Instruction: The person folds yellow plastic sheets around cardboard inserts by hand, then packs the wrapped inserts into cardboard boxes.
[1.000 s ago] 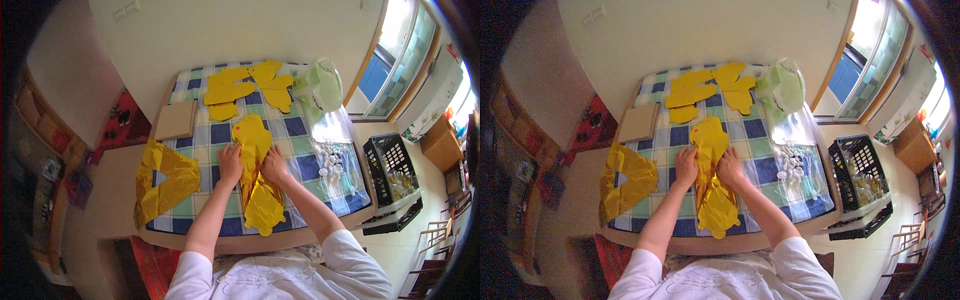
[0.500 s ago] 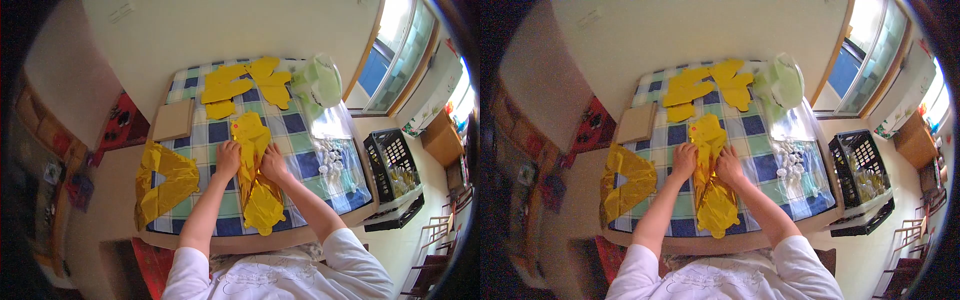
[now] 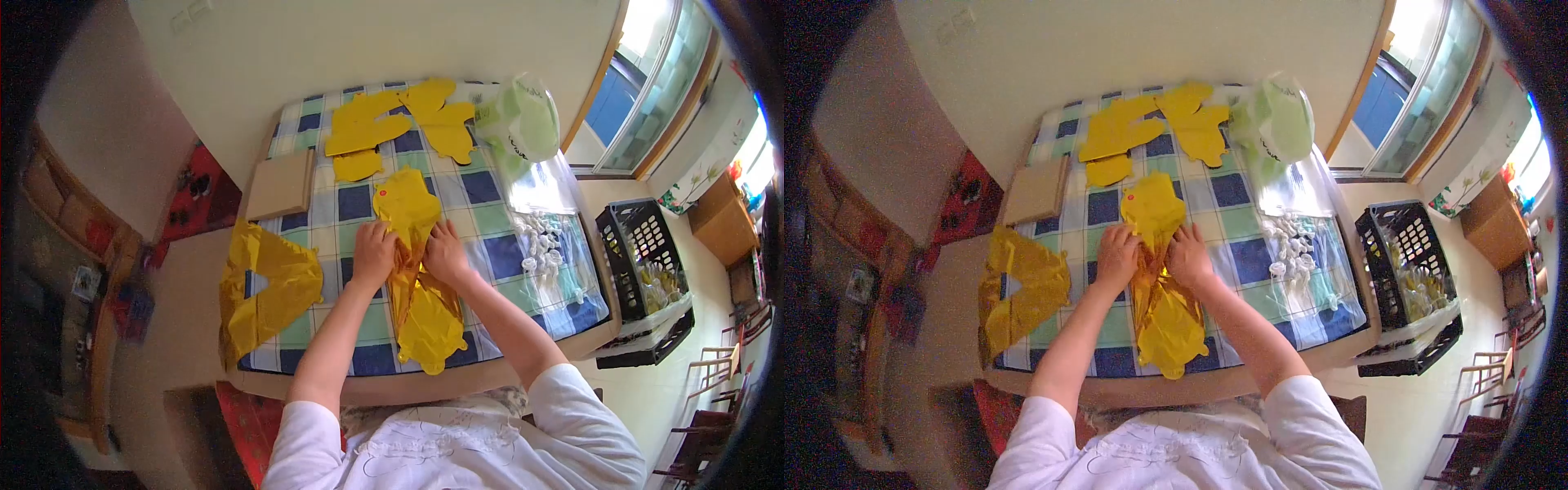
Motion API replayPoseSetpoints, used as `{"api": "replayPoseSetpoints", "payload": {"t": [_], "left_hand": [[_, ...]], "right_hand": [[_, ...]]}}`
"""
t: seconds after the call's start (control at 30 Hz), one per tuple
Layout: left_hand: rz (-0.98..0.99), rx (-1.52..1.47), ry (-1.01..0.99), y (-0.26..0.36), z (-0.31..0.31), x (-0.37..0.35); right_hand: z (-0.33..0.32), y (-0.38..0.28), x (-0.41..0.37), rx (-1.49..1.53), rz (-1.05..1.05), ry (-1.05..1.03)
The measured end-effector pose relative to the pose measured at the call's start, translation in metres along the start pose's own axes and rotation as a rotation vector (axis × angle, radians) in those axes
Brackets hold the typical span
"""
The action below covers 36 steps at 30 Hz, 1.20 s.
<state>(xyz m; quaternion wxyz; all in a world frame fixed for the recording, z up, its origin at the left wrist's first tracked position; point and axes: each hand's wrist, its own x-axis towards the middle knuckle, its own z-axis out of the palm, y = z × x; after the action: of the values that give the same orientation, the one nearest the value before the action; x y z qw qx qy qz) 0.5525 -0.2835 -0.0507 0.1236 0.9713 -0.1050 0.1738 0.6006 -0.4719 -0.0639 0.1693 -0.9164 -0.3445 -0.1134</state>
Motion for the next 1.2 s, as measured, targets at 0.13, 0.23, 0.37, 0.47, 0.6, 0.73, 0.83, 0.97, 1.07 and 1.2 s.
{"api": "replayPoseSetpoints", "payload": {"t": [0.13, 0.23, 0.37, 0.47, 0.6, 0.73, 0.83, 0.97, 1.07, 1.2], "left_hand": [[-0.022, -0.105, -0.079, 0.022, -0.007, -0.014], [-0.061, -0.073, -0.116, 0.033, -0.007, -0.024], [-0.105, -0.004, -0.196, 0.039, -0.012, -0.024], [-0.104, 0.017, -0.214, 0.038, -0.012, -0.022], [-0.104, 0.006, -0.215, 0.037, -0.011, -0.023], [-0.088, 0.054, -0.201, 0.035, -0.008, -0.024], [-0.101, 0.037, -0.22, 0.039, -0.01, -0.024], [-0.118, 0.019, -0.247, 0.041, -0.016, -0.021], [-0.118, 0.026, -0.227, 0.039, -0.013, -0.021], [-0.102, 0.03, -0.193, 0.038, -0.01, -0.024]], "right_hand": [[-0.003, -0.001, 0.0, 0.029, 0.016, -0.017], [-0.006, -0.004, -0.002, 0.057, -0.012, 0.071], [-0.01, -0.006, -0.002, 0.06, -0.001, 0.046], [-0.011, -0.008, -0.001, 0.056, 0.009, 0.062], [-0.013, -0.002, 0.003, 0.375, 0.167, 0.342], [-0.036, -0.003, 0.001, 0.362, 0.166, 0.482], [-0.032, -0.017, 0.003, 0.219, 0.01, 0.315], [0.003, -0.017, 0.004, 0.075, 0.034, 0.181], [0.008, -0.015, 0.002, 0.059, 0.03, 0.169], [0.003, -0.016, 0.001, 0.063, 0.035, 0.068]]}}
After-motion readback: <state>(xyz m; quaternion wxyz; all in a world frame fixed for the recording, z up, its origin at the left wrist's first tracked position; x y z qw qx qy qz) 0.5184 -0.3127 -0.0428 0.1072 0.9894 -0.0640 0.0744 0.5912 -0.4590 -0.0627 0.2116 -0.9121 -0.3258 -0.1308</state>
